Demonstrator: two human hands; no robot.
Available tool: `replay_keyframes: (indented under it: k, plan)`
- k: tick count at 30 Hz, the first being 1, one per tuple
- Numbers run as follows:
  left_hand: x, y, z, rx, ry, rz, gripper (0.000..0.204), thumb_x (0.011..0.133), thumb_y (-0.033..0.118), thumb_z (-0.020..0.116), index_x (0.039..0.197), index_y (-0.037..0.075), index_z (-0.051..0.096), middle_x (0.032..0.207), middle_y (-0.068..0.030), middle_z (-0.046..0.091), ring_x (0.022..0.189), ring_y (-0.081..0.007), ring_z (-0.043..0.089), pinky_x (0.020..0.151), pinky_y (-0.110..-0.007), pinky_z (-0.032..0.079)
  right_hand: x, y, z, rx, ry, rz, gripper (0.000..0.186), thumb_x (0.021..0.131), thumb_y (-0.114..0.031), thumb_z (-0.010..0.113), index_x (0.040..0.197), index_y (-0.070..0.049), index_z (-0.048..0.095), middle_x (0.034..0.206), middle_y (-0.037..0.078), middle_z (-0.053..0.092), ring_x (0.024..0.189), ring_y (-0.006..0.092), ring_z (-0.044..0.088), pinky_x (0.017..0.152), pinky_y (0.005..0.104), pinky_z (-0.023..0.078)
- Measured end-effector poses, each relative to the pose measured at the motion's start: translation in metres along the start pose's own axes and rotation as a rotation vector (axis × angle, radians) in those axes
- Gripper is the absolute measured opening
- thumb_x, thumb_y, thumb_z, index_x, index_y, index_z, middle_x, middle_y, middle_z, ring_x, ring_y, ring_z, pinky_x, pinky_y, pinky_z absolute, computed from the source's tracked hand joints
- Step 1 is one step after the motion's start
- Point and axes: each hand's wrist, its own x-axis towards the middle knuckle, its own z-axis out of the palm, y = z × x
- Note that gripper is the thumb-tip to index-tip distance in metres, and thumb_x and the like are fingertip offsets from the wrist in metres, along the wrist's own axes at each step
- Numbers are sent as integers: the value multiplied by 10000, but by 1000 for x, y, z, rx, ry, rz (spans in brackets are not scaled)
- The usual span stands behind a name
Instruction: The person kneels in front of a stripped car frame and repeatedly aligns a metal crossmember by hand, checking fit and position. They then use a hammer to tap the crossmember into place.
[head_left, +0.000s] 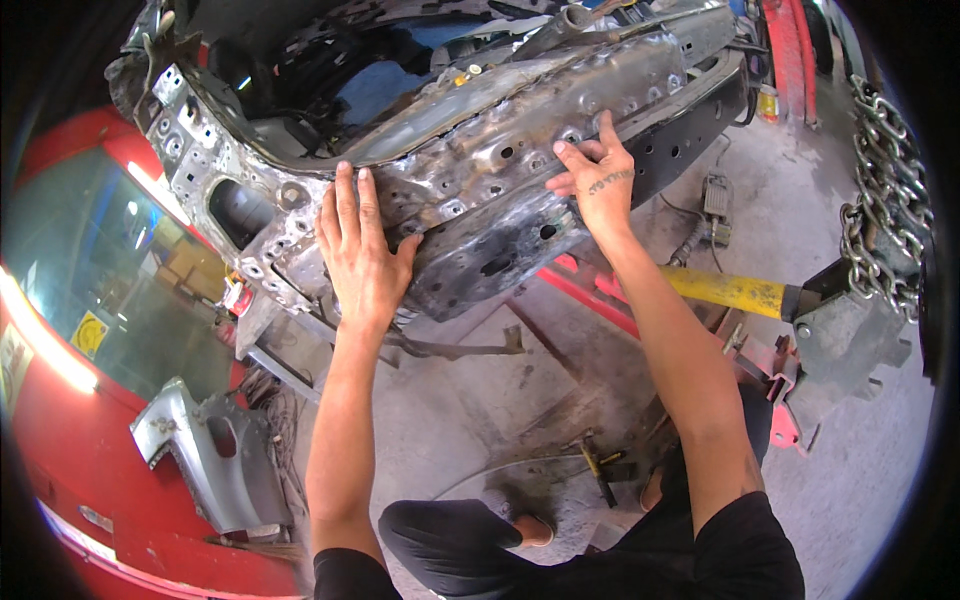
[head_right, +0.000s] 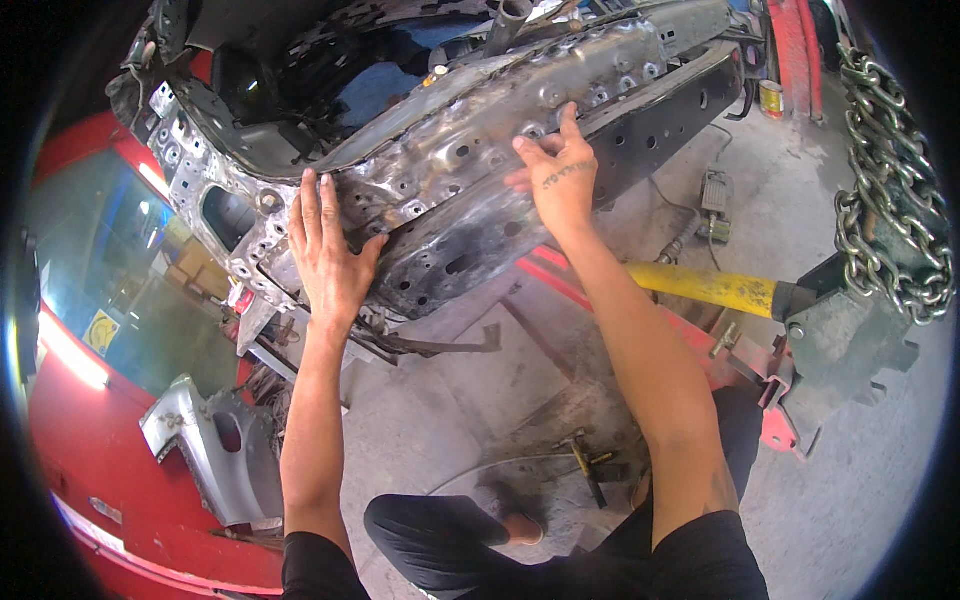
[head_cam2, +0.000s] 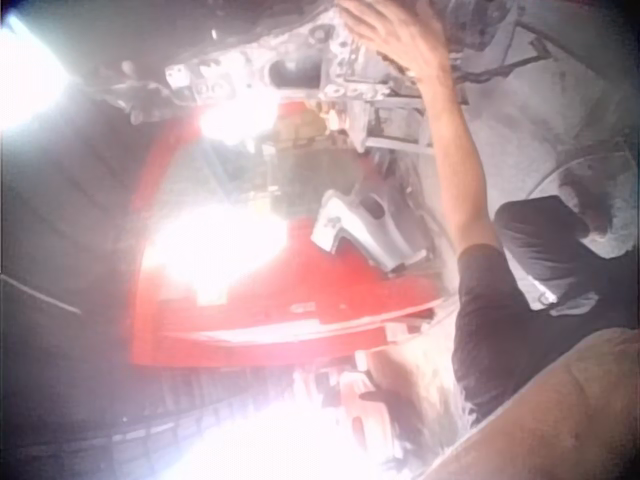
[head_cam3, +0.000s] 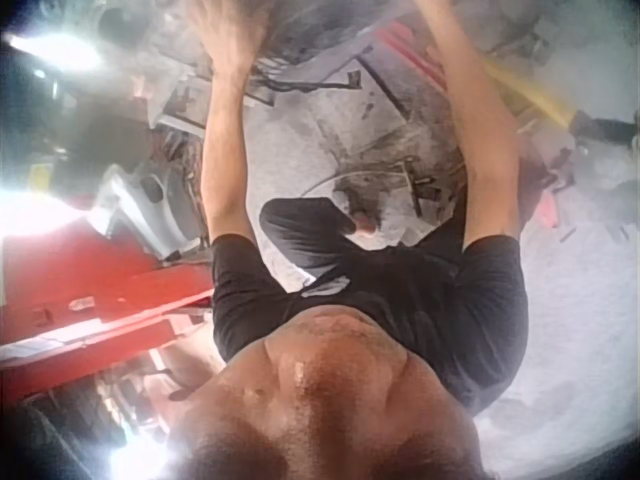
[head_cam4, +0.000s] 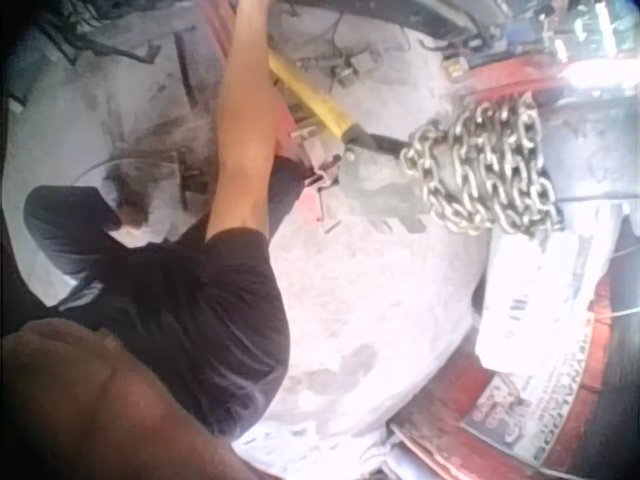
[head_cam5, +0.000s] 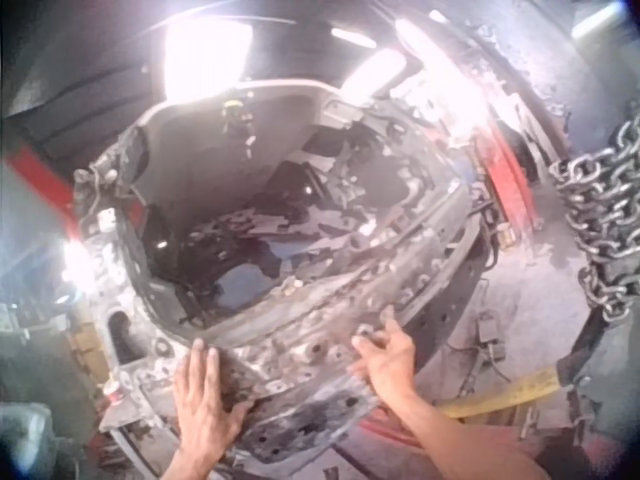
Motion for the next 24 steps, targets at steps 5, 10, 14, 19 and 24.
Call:
replay_keyframes:
  k: [5,10,14,19,24]
  plan:
    - [2,2,-2,20,-18,-15,1134,620,159,950,1587,56,366,1651,-161,352,1465,-402,379,1205,-494,335,1,-5,-1,-68,-2,0,862,939,-41,716,1611,79,189,912,146,677,601,245,737,461,300,573]
    - [1,2,-5,20,-26,-25,1113,609,156,953,1572,60,402,1646,-157,360,1448,-395,395,1201,-492,330,-1,-2,1,-46,12,20,863,936,-41,722,1608,83,195,968,158,677,596,240,734,461,299,573]
    - [-2,-3,-3,-29,0,-28,1129,593,140,958,1572,57,400,1642,-178,359,1444,-417,392,1197,-513,332,-2,4,3,-18,10,-2,876,933,-48,731,1613,75,193,1064,210,677,591,232,725,466,294,568]
    - [-8,2,8,-62,-6,-36,941,678,126,907,1522,104,492,1654,-269,264,1517,-457,298,1234,-613,239,1,1,-1,-40,5,-30,914,931,-72,745,1611,97,159,1044,210,690,578,222,706,470,292,550]
    - [-15,3,12,68,17,-20,798,733,153,852,1464,67,543,1590,-228,368,1504,-422,321,1211,-684,208,-3,1,4,-29,20,-45,920,921,-66,753,1608,105,166,970,173,694,548,210,683,461,287,544]
